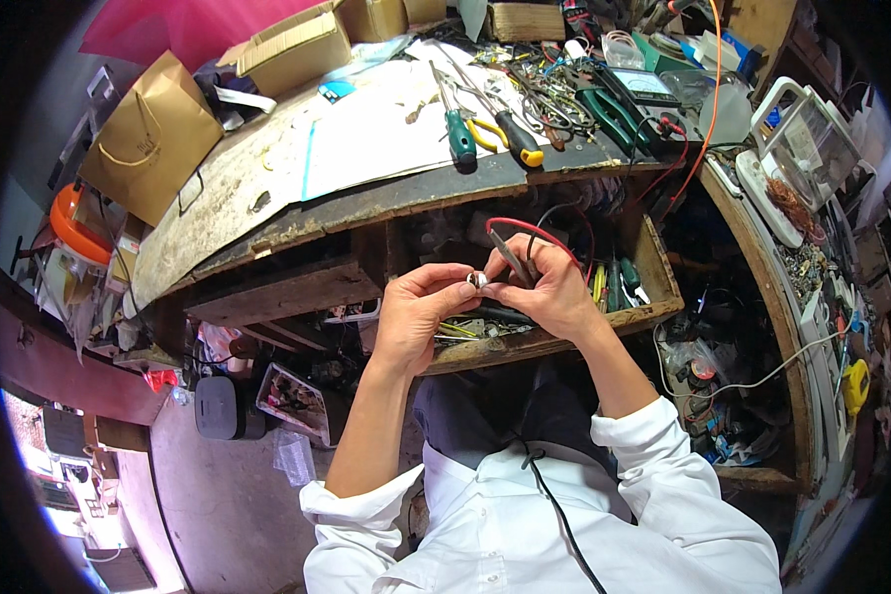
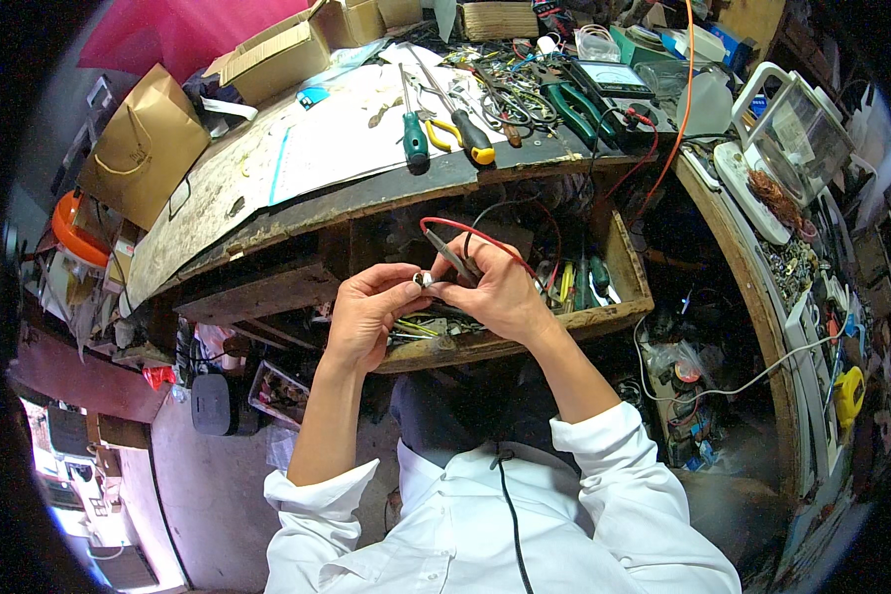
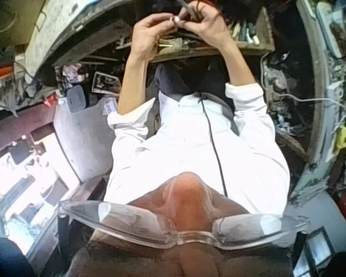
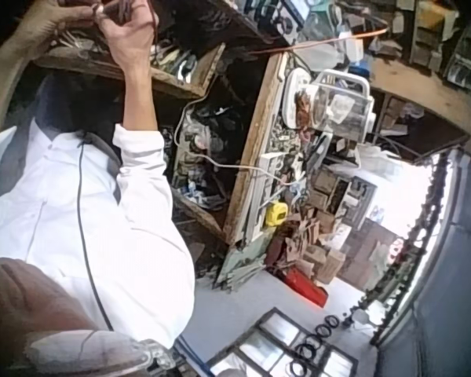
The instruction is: The person holds a small cylindrical electronic component and uses multimeter probes to test its terminals. They repeatedly touch the probes to different points on the component while seated at a cluttered workbench.
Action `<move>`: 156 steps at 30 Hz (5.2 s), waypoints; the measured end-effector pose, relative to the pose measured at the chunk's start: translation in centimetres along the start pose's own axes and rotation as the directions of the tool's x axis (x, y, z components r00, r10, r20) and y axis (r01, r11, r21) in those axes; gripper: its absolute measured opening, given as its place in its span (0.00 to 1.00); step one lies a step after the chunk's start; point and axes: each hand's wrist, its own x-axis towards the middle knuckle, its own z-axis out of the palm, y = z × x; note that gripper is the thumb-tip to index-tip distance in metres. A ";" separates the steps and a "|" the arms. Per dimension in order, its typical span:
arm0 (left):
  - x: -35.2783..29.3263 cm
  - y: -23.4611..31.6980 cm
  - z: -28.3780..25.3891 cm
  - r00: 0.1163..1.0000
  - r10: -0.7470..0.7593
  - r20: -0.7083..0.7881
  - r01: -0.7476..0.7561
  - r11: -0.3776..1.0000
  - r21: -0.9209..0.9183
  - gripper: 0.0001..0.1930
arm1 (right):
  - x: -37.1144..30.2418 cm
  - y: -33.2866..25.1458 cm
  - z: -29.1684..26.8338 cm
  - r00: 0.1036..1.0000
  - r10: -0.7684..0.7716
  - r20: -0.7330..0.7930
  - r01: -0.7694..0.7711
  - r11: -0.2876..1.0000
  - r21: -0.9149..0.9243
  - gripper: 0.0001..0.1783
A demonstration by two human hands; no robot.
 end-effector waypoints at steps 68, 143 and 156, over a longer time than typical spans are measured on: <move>0.0 0.4 0.0 0.995 -0.076 0.060 0.078 0.997 -0.024 0.11 | -0.1 -0.1 0.1 0.998 -0.043 0.035 0.042 0.999 0.012 0.07; -0.2 0.4 0.0 0.991 -0.082 0.110 0.084 0.996 -0.014 0.14 | 0.2 0.8 0.1 0.992 -0.082 -0.095 0.087 0.995 0.045 0.06; -0.2 0.5 0.1 0.989 -0.108 0.103 0.111 0.994 -0.021 0.14 | 0.2 0.4 0.0 0.997 -0.047 -0.059 0.049 0.998 0.032 0.07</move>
